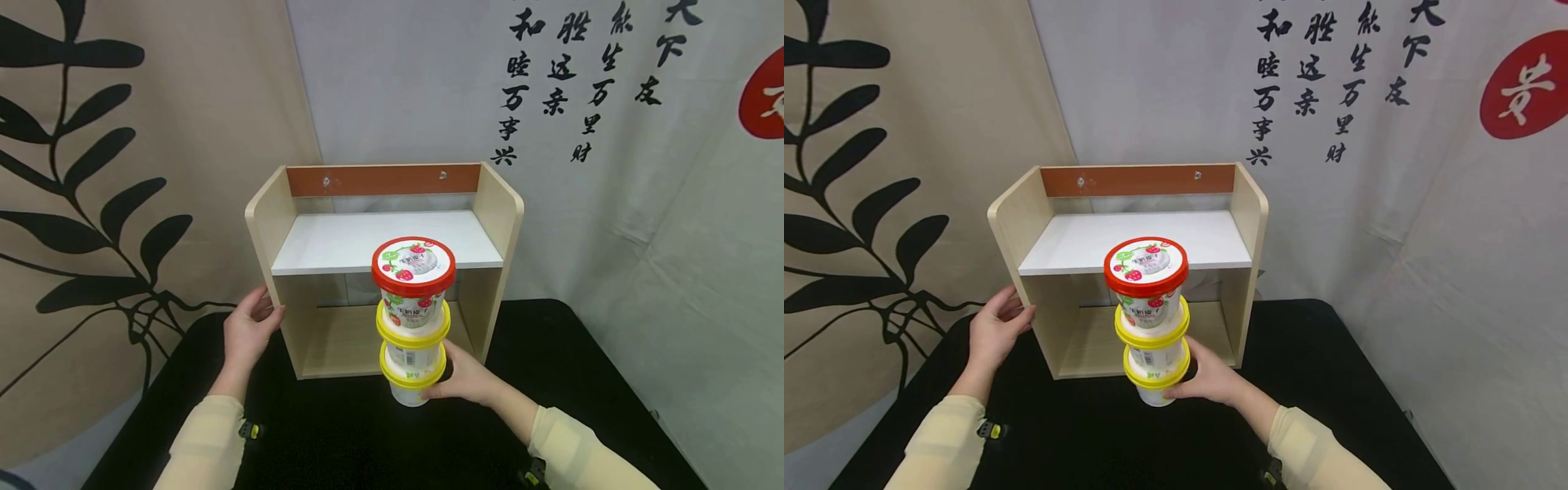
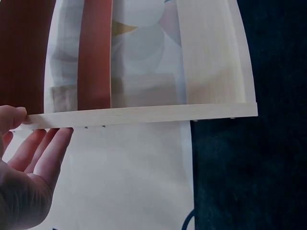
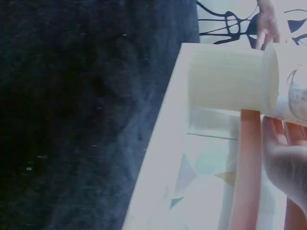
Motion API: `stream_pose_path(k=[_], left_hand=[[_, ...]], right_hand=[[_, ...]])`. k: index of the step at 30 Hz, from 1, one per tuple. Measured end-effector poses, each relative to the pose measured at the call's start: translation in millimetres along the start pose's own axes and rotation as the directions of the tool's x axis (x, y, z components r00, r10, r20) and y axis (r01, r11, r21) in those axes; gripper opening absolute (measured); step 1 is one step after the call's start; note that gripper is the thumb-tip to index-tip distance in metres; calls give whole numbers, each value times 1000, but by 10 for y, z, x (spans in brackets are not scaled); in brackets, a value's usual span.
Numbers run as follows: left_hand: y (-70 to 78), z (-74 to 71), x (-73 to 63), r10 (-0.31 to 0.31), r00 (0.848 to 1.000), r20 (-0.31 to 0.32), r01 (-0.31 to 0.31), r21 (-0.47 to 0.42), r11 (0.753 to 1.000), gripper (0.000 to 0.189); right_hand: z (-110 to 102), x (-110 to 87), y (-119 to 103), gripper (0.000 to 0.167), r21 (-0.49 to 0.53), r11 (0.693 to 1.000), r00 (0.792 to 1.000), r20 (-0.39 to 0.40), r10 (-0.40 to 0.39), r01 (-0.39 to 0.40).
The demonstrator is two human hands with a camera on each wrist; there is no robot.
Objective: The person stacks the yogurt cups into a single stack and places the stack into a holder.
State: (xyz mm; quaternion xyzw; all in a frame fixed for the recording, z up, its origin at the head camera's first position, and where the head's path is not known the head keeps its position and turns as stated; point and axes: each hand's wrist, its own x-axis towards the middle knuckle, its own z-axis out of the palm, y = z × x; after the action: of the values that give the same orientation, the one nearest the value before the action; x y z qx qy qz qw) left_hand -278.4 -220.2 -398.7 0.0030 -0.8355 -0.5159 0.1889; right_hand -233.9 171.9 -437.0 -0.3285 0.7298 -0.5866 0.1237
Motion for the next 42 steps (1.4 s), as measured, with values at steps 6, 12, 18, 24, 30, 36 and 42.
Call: stream_pose_path(k=[6, 12, 18, 24, 30, 36, 42], left_hand=[[5, -3, 0, -4, 1000, 1, 4, 5, 1000, 56], [6, -7, -2, -3, 1000, 0, 3, 12, 1000, 56], [3, -7, -1, -5, 1000, 0, 5, 12, 1000, 56], [-3, -2, 3, 5, 1000, -5, -5, 13, 1000, 55], [-6, -2, -1, -1, 1000, -7, 1, 11, 1000, 55], [-7, 4, -5, 5, 1000, -7, -5, 9, 1000, 55], [0, 2, -8, 9, 1000, -10, -8, 15, 1000, 55]], right_hand=[[-42, 60, -167, 77, -7, 1000, 1000, -11, -22, 22], [-100, 127, -297, 75, -18, 999, 999, -25, -43, 43], [-164, 182, -417, 72, -31, 998, 998, -31, -59, 58], [-230, 232, -559, 71, -48, 996, 996, -53, -74, 72], [-288, 302, -682, 71, -61, 996, 995, -81, -66, 61], [-346, 371, -776, 71, -102, 993, 993, -99, -72, 62], [-393, 443, -890, 70, -137, 989, 991, -114, -76, 60]])
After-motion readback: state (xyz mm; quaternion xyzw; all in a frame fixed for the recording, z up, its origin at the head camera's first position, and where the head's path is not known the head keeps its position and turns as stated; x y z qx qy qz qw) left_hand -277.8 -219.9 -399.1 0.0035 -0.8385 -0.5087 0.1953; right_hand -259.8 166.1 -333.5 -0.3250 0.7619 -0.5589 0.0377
